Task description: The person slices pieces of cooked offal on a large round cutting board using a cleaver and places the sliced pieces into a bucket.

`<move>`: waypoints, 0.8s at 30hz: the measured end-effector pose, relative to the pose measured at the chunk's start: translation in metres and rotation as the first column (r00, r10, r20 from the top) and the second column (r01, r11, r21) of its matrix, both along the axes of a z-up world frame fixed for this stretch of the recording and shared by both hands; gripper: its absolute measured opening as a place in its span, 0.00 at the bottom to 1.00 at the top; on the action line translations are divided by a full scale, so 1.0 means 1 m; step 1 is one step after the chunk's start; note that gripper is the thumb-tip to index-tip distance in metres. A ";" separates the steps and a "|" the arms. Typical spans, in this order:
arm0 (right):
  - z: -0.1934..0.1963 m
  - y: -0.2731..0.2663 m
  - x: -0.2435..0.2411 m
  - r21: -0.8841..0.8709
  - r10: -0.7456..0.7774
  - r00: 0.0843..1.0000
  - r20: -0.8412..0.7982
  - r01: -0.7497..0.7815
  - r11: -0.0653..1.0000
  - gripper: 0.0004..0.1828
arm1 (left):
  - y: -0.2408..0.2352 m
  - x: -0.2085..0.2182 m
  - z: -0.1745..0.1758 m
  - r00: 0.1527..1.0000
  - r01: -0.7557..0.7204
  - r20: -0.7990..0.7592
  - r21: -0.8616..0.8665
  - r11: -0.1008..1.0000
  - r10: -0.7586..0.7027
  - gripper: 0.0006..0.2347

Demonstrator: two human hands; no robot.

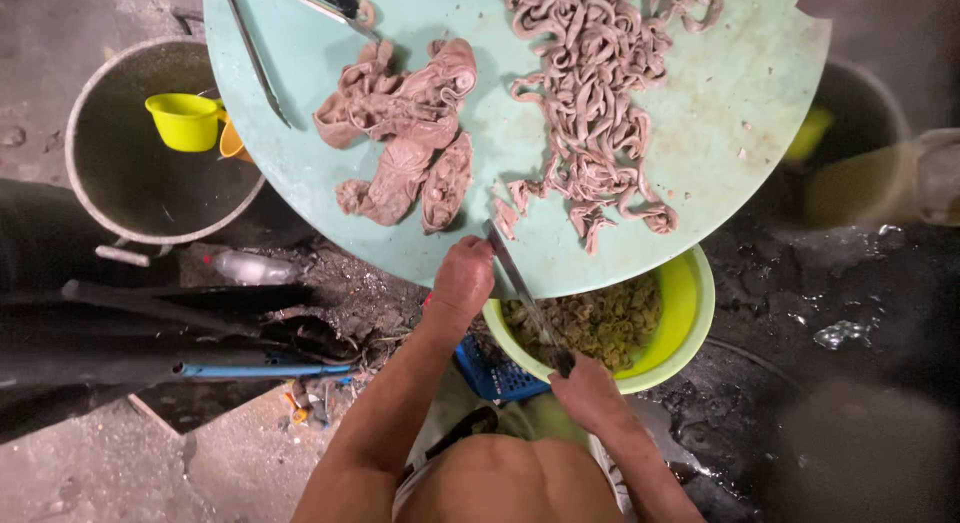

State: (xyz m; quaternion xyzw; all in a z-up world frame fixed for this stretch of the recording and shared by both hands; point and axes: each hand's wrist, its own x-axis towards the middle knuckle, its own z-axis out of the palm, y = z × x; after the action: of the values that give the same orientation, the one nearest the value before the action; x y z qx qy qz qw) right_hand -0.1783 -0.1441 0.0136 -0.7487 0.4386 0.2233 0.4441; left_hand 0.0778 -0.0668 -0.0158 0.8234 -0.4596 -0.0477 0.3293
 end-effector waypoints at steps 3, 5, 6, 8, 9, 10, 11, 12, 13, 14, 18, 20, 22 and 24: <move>-0.022 -0.008 0.026 -0.045 0.086 0.996 0.025 -0.085 0.995 0.20 | -0.005 0.001 -0.005 1.000 -0.023 0.005 0.035 0.999 0.023 0.04; -0.029 -0.012 0.039 -0.069 0.101 0.990 0.096 -0.095 0.993 0.20 | -0.005 0.000 -0.002 1.000 -0.023 0.003 0.013 1.000 0.023 0.04; -0.030 -0.015 0.045 -0.075 0.078 0.983 0.169 -0.066 0.995 0.20 | -0.005 0.001 0.001 1.000 -0.026 -0.014 0.011 1.000 0.026 0.06; -0.019 -0.019 0.043 -0.065 0.034 0.980 0.196 -0.021 0.998 0.20 | -0.004 -0.002 0.014 0.997 -0.037 -0.061 0.016 0.999 0.038 0.11; -0.012 -0.021 0.042 -0.058 0.013 0.987 0.162 -0.004 0.998 0.19 | -0.006 -0.003 0.020 0.999 -0.036 -0.040 -0.026 0.999 0.035 0.16; -0.007 -0.023 0.040 -0.053 -0.007 0.992 0.128 0.014 0.999 0.19 | -0.009 -0.006 0.026 0.999 -0.034 -0.019 -0.068 0.997 0.033 0.20; 0.002 -0.023 0.027 0.000 -0.133 0.986 0.097 0.134 0.991 0.19 | -0.015 -0.010 0.031 1.000 -0.023 -0.004 -0.109 0.994 0.022 0.25; 0.009 -0.021 0.014 0.048 -0.256 0.965 0.062 0.253 0.966 0.20 | -0.025 -0.011 0.034 1.000 -0.005 0.021 -0.054 0.999 0.006 0.27; 0.012 -0.022 0.007 -0.008 -0.270 0.961 0.054 0.271 0.963 0.21 | -0.035 -0.011 0.035 0.999 -0.001 0.047 0.001 1.000 0.001 0.29; 0.014 -0.023 -0.003 -0.064 -0.285 0.957 0.047 0.287 0.956 0.22 | -0.046 -0.009 0.033 0.997 0.002 0.073 0.056 0.998 -0.006 0.32; 0.004 -0.030 -0.029 -0.080 -0.354 0.935 0.011 0.354 0.932 0.24 | -0.093 0.030 0.005 0.973 0.123 0.184 0.114 0.986 -0.143 0.18; -0.005 -0.035 -0.038 -0.101 -0.340 0.936 -0.094 0.331 0.938 0.25 | -0.110 0.053 -0.013 0.960 0.180 0.188 0.150 0.972 -0.207 0.07; -0.014 -0.038 -0.046 -0.129 -0.280 0.954 -0.104 0.266 0.955 0.25 | -0.119 0.076 -0.030 0.957 0.171 0.226 0.059 0.984 -0.180 0.08; -0.022 -0.053 -0.036 -0.144 -0.277 0.955 -0.108 0.261 0.955 0.26 | -0.145 0.107 -0.036 0.949 0.119 0.295 0.001 0.993 -0.114 0.08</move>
State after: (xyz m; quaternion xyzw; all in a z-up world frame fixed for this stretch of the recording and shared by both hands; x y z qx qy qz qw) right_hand -0.2142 -0.1971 -0.0079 -0.6932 0.5773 0.1792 0.3926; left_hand 0.1849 -0.2114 -0.0523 0.7899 -0.5517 0.0600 0.2609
